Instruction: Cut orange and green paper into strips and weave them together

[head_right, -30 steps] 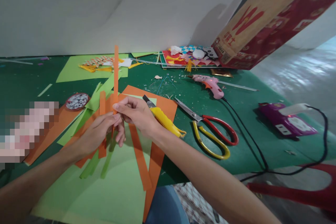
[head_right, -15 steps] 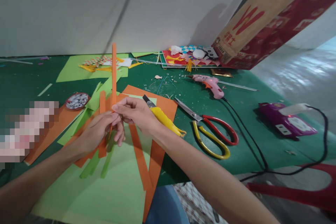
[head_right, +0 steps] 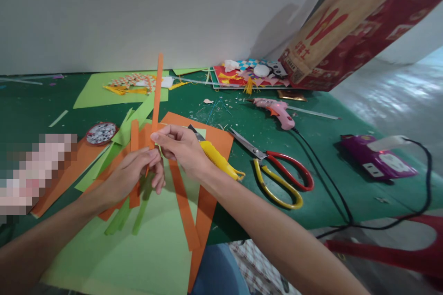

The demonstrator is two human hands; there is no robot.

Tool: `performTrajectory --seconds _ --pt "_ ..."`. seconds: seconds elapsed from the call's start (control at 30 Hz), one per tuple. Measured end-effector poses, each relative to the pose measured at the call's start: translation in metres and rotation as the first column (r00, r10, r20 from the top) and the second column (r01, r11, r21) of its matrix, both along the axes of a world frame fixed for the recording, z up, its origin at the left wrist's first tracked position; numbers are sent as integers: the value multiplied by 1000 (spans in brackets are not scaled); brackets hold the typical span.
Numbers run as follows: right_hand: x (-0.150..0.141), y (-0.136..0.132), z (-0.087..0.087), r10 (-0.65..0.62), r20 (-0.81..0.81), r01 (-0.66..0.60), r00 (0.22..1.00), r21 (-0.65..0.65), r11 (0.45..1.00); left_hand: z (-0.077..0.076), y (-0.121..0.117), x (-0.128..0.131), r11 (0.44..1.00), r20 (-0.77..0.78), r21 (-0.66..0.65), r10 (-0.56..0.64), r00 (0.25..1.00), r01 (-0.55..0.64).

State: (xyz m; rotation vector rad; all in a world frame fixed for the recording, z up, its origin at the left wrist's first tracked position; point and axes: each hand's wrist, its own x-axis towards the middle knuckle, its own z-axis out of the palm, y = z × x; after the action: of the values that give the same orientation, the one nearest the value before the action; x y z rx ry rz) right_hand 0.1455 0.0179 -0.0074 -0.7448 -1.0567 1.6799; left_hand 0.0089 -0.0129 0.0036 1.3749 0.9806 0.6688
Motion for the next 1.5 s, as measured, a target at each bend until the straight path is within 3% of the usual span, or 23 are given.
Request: performTrajectory --seconds 0.37,0.9,1.5 --pt "1 -1 4 142 -5 -142 990 -4 990 0 0 -2 1000 68 7 -12 998 11" --pt "-2 -1 -2 57 -22 -57 998 -1 998 0 0 -1 1000 29 -18 0 1000 0" --pt "-1 -1 1 98 -8 -98 995 -34 995 2 0 2 998 -44 31 57 997 -56"
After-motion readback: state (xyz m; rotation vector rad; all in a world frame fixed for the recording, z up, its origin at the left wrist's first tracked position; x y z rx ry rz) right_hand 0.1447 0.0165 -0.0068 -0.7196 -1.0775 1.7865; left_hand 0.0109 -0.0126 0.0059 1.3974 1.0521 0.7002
